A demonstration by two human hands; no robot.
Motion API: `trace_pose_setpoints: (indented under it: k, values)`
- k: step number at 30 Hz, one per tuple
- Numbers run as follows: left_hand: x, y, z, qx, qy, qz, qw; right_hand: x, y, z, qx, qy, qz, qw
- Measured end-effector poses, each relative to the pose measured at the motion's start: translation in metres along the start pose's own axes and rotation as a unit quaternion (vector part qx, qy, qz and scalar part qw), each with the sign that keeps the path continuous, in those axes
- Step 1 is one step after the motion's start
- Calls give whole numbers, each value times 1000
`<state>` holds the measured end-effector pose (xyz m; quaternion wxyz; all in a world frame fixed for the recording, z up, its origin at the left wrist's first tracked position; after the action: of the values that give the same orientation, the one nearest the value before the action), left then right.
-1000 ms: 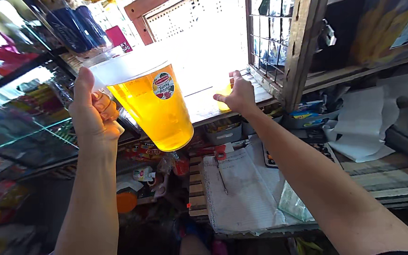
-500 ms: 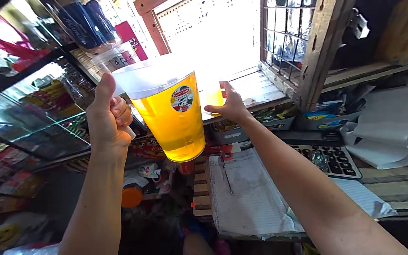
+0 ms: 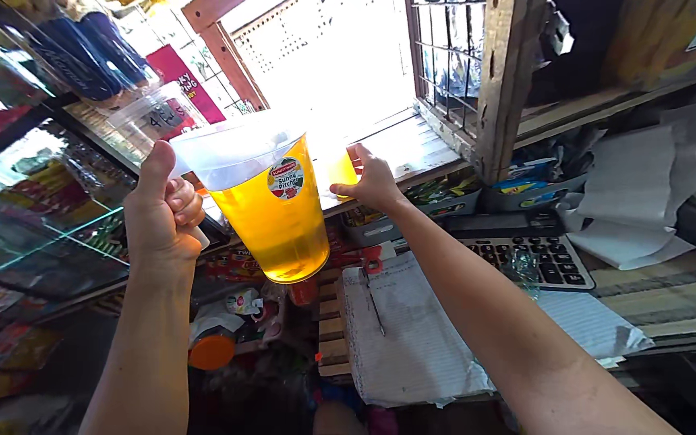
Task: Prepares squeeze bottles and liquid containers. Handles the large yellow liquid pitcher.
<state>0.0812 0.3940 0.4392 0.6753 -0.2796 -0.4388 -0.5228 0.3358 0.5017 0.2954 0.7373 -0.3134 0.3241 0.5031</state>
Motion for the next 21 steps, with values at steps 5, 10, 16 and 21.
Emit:
trace_pose_setpoints:
  k: [5, 10, 16, 21]
  values:
    - [2, 1, 1, 6, -7, 14, 1000, -2, -1, -1, -1, 2, 6, 1000]
    - [4, 6, -1, 21, -17, 33, 999, -1, 0, -3, 6, -12, 6, 1000]
    - [4, 7, -2, 24, -23, 34, 999, -1, -1, -2, 0, -12, 6, 1000]
    - [6, 6, 1, 11, -17, 43, 999, 0, 0, -2, -1, -10, 14, 1000]
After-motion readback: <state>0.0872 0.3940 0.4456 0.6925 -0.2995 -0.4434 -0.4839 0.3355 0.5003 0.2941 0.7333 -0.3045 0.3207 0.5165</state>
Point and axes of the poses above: each hand's wrist, its own z-axis towards the middle knuckle, its own y-axis out of the palm, x = y × z, the point moved 1 cm from there along z, towards the middle knuckle, and after that the axes turned 7 degrees about x, right-handed, at the moved point
